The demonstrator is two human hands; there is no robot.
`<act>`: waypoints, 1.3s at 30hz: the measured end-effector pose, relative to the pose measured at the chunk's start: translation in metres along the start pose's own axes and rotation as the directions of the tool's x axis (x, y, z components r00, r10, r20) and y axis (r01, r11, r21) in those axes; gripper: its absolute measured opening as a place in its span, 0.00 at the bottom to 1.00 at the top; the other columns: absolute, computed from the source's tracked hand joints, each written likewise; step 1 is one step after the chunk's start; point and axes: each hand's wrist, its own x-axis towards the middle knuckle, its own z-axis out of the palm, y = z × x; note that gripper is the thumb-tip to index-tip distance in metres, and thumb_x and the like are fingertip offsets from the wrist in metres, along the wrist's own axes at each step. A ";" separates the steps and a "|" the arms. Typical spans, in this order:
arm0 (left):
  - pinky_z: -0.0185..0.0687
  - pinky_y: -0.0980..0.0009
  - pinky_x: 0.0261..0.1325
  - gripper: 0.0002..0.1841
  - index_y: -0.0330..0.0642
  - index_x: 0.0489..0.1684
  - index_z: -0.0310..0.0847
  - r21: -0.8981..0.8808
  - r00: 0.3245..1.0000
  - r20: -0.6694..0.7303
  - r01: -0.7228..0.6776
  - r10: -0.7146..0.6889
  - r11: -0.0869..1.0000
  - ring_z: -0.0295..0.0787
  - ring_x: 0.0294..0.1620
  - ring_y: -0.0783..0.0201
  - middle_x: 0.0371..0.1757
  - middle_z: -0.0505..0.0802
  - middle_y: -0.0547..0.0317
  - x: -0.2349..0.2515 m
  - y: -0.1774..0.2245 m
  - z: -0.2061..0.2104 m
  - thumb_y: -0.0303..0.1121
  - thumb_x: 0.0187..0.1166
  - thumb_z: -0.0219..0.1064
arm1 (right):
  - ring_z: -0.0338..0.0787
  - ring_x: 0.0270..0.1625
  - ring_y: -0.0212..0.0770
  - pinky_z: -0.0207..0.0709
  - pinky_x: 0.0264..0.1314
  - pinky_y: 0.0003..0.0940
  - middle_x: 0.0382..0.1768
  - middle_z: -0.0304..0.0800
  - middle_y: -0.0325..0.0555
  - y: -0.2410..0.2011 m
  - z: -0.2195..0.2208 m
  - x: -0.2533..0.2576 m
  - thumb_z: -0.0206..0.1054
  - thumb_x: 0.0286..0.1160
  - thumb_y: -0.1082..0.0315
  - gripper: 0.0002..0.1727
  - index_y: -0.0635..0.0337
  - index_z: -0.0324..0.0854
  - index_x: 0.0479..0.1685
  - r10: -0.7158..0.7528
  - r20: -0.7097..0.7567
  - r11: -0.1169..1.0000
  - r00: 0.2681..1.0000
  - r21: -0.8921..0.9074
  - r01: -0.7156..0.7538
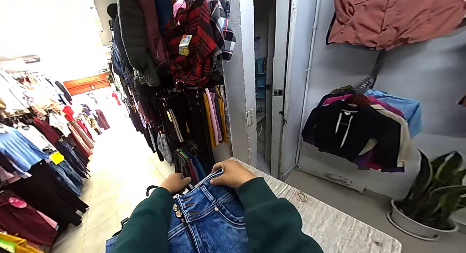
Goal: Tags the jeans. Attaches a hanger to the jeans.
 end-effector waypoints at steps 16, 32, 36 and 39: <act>0.72 0.60 0.36 0.25 0.43 0.14 0.82 0.097 0.815 -0.385 -0.430 0.432 0.898 0.79 0.30 0.63 0.29 0.83 0.59 -0.074 0.054 -0.055 0.45 0.86 0.63 | 0.90 0.41 0.40 0.81 0.50 0.48 0.33 0.94 0.45 -0.006 -0.009 -0.021 0.85 0.62 0.58 0.11 0.53 0.95 0.35 -0.119 -0.098 0.975 0.988 0.175 0.135; 0.70 0.59 0.35 0.31 0.45 0.07 0.77 0.118 0.720 -0.450 -0.538 0.528 0.834 0.78 0.27 0.66 0.19 0.80 0.64 -0.063 0.046 -0.042 0.52 0.87 0.58 | 0.90 0.37 0.31 0.82 0.44 0.36 0.32 0.95 0.39 -0.005 -0.014 -0.029 0.84 0.63 0.66 0.05 0.52 0.96 0.35 -0.226 -0.060 0.922 0.972 0.309 0.233; 0.69 0.59 0.35 0.31 0.44 0.08 0.77 0.093 0.740 -0.451 -0.518 0.500 0.851 0.77 0.26 0.65 0.19 0.79 0.62 -0.063 0.045 -0.042 0.51 0.88 0.59 | 0.91 0.37 0.27 0.83 0.44 0.31 0.32 0.96 0.37 -0.001 -0.014 -0.028 0.83 0.63 0.68 0.04 0.52 0.96 0.35 -0.281 -0.032 0.894 0.959 0.356 0.274; 0.69 0.60 0.33 0.30 0.43 0.09 0.78 0.082 0.746 -0.452 -0.511 0.489 0.856 0.77 0.25 0.65 0.19 0.81 0.62 -0.061 0.045 -0.041 0.50 0.89 0.59 | 0.90 0.38 0.25 0.83 0.44 0.27 0.33 0.96 0.35 0.003 -0.015 -0.027 0.82 0.63 0.70 0.04 0.53 0.96 0.35 -0.344 -0.014 0.854 0.939 0.412 0.319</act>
